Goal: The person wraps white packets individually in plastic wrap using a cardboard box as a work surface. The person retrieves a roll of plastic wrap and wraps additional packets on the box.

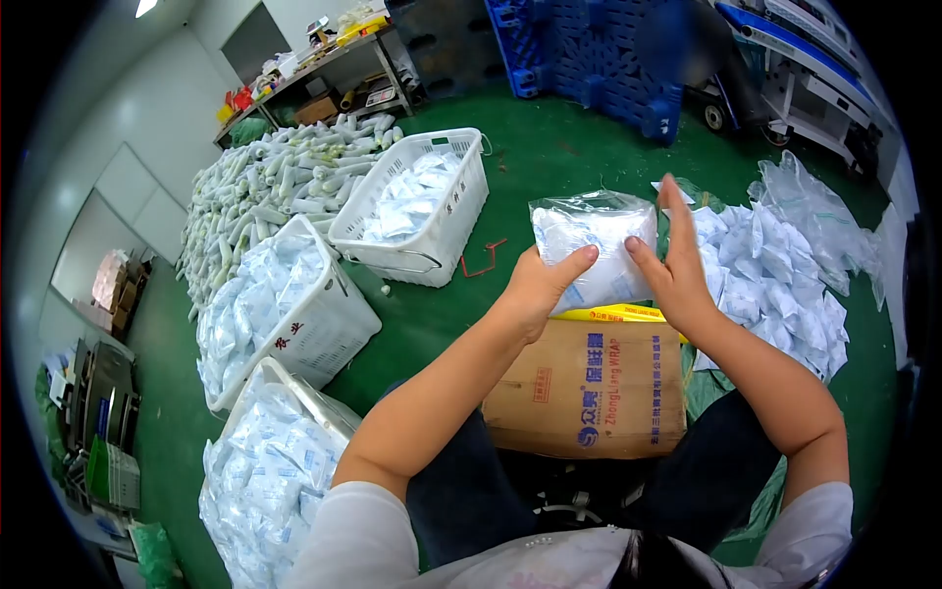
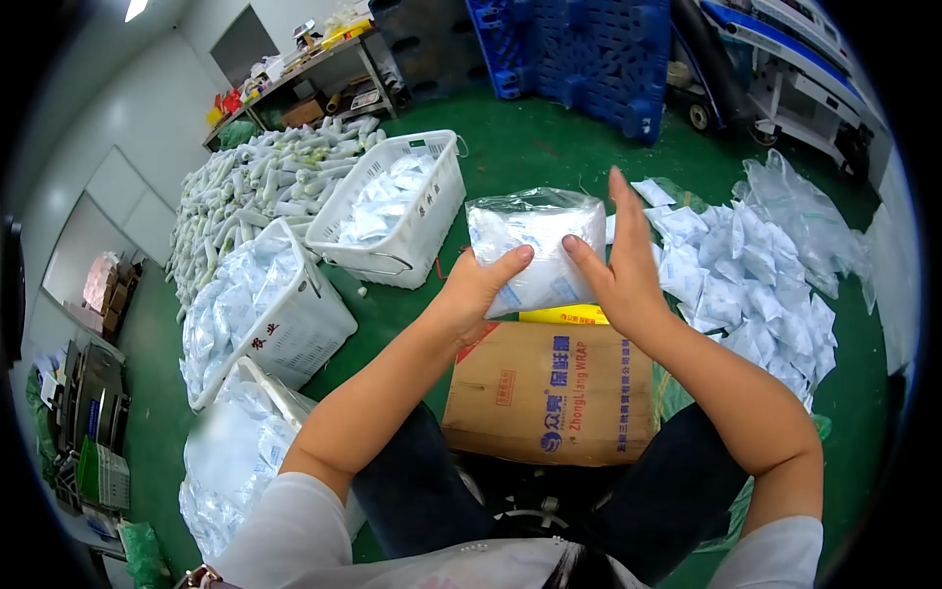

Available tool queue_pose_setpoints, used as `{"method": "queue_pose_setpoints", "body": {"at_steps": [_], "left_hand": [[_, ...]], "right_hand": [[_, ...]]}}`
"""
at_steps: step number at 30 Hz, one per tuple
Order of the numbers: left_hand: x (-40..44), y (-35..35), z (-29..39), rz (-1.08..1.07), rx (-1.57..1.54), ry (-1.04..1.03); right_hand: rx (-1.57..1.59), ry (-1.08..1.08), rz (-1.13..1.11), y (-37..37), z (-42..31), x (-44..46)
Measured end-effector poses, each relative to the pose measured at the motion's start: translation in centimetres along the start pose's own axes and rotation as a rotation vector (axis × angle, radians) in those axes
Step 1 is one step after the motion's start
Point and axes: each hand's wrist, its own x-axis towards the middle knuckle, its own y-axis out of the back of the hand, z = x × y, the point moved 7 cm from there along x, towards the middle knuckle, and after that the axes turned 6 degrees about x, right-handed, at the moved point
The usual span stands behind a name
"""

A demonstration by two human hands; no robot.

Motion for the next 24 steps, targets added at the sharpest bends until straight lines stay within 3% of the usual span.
{"method": "queue_pose_setpoints", "body": {"at_steps": [3, 4, 7, 10, 11, 13, 16, 18, 19, 21, 22, 24], "left_hand": [[-0.1, 0.7, -0.8, 0.008, 0.073, 0.087], [0.0, 0.4, -1.2, -0.013, 0.103, 0.123], [-0.5, -1.2, -1.9, -0.061, 0.115, 0.094], [-1.0, -1.3, -2.4, -0.164, 0.089, 0.213], [-1.2, -1.4, -2.0, -0.175, 0.135, 0.209], [-1.3, -0.9, -1.5, -0.202, 0.281, 0.133], [-2.1, -1.6, -0.2, -0.220, 0.287, 0.092], [-1.9, -1.2, 0.2, -0.247, 0.277, 0.066], [-1.6, -0.7, 0.5, -0.223, 0.351, 0.035], [-0.1, 1.2, -0.2, 0.022, 0.348, -0.056], [0.6, 2.2, -0.2, 0.100, 0.338, -0.003], [2.0, 4.0, 0.5, 0.154, 0.166, -0.216]], "right_hand": [[-0.088, 0.560, -0.303, -0.6, -5.8, -0.5], [0.030, 0.446, -0.500, -2.5, -6.3, -1.2], [-0.090, 0.487, -0.464, -2.7, -6.2, -1.1], [-0.128, 0.372, -0.465, -2.1, -5.6, -0.3], [-0.164, 0.185, -0.597, -1.8, -4.9, -0.4], [-0.104, 0.071, -0.706, -1.6, -2.8, -0.7], [0.310, -0.250, -1.000, -2.2, 0.4, -1.2], [0.451, -0.437, -1.032, -0.6, 0.2, -1.8], [0.515, -0.508, -1.063, -0.3, -0.1, -2.1], [0.554, -0.496, -1.020, -1.5, 1.1, -2.5], [0.595, -0.561, -0.963, -2.0, 1.4, -2.6], [0.703, -0.637, -0.834, -2.6, 1.8, -2.9]]}}
